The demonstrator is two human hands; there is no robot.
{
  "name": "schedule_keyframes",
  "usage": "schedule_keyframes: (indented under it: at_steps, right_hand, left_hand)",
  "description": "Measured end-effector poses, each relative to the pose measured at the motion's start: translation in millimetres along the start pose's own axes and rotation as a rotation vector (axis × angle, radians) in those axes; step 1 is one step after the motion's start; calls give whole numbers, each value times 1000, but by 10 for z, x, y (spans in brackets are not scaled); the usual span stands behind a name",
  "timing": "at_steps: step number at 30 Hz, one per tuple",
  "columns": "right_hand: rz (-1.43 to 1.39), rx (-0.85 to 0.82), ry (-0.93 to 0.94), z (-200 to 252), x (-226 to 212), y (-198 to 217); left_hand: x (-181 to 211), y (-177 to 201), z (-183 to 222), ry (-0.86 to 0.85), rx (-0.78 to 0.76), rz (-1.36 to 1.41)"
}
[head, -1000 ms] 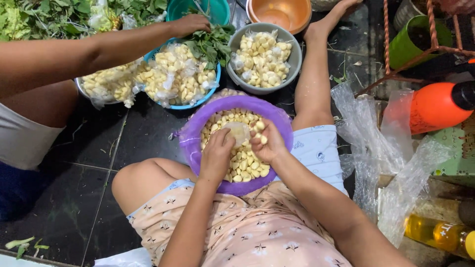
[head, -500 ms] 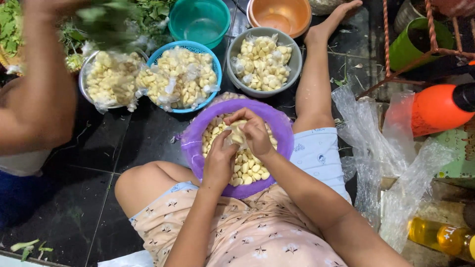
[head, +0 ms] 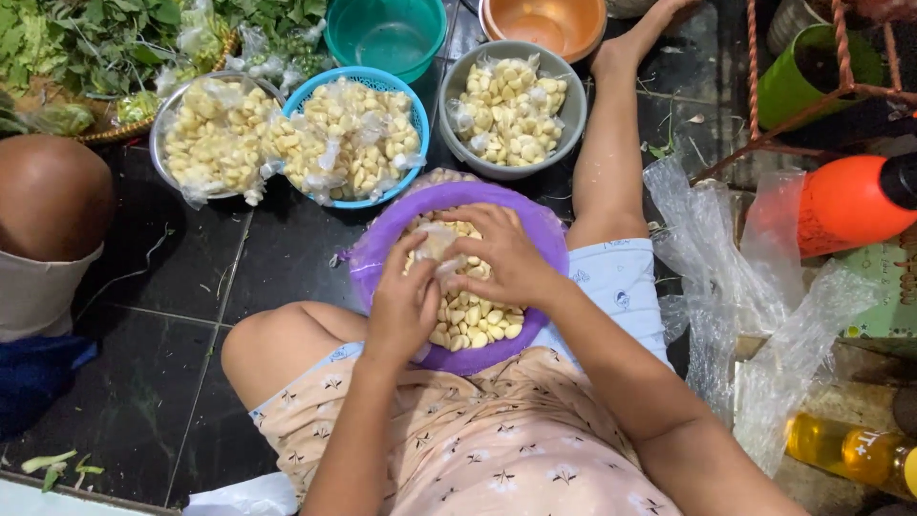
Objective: Scooping peeled garlic cloves from a bowl and filling small plastic bags.
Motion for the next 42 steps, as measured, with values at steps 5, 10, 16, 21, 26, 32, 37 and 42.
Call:
schedule_keyframes:
  at_steps: [5,10,16,21,26,32,37,42]
  right_hand:
    - [-54,74,282,-261,-329,323]
    - [-23,75,469,-441,-768,452]
    - [-32,232,447,-328,-697,750]
    - [241,485,-1,-110,-226,976]
    - [59,-171,61,193,-956,470]
    - [16,-698,-255,506,-659,451]
    - [-210,-508,-290,538,-594,72]
    - [190,-338,-127,747,-600,-368]
  left_hand:
    - [155,174,-161,-21,217,335]
    - [49,-203,-25,39,218,803]
    - [-31,-481,392,176,-302,794]
    - [196,-372,658,280,-525,1043]
    - [324,-152,547,309,-615,451]
    - [452,211,462,423,-528,487]
    - [-55,-264,839,458,-56,381]
    - [-199,-461,897,1003,-86,757]
Point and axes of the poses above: each hand's wrist, its own z-axis away from the middle knuckle, its own y-axis out of the back of the hand, x = y × z, the point moved 1 cm from there along -z, towards the middle knuckle, and after that the axes turned 2 degrees about -z, right-handed, at the moved point
